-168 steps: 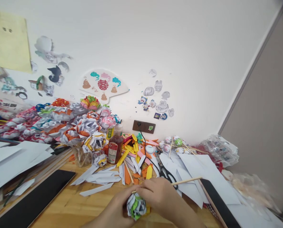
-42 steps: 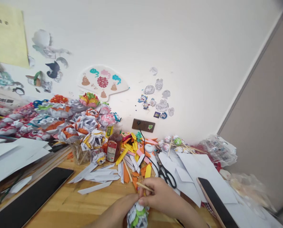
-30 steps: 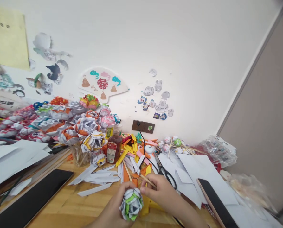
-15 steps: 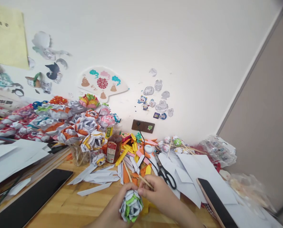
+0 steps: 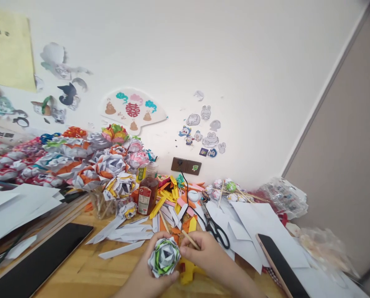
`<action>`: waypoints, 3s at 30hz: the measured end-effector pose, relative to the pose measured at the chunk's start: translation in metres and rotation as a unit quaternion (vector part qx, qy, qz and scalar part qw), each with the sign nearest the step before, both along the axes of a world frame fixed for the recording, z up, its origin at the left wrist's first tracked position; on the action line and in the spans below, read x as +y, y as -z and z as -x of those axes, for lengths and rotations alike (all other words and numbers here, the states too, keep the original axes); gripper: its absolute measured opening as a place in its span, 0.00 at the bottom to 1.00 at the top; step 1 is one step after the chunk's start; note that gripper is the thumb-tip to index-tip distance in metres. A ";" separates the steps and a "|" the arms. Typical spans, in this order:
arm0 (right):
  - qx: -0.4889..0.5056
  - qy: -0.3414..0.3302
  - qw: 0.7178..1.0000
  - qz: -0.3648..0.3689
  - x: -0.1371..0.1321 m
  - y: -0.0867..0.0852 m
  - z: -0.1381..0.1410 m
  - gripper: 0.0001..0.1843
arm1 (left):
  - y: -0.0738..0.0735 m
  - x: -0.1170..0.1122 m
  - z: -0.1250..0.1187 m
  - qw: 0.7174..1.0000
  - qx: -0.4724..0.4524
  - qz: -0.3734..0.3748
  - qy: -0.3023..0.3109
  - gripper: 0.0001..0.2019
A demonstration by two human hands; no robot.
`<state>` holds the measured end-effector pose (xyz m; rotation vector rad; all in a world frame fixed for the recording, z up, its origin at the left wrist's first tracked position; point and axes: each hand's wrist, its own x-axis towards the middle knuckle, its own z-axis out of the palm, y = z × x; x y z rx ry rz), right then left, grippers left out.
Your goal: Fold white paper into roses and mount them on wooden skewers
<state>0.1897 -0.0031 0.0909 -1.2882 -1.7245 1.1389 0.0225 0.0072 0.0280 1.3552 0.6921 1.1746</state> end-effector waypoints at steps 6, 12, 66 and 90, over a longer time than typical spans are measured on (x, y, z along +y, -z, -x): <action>0.020 -0.009 1.000 -0.001 -0.003 0.001 0.003 0.08 | 0.008 0.008 0.004 0.998 0.045 -0.031 0.012 0.27; -0.009 0.020 1.000 -0.011 -0.003 -0.003 0.006 0.03 | 0.006 0.006 -0.001 0.998 -0.029 0.016 0.052 0.33; -0.282 0.040 0.893 -0.348 -0.012 -0.002 0.003 0.08 | 0.004 -0.005 0.001 0.996 0.057 -0.067 0.026 0.25; -0.074 -0.073 0.978 -0.182 -0.012 -0.006 -0.004 0.05 | 0.024 -0.002 0.003 0.990 -0.094 0.065 0.088 0.31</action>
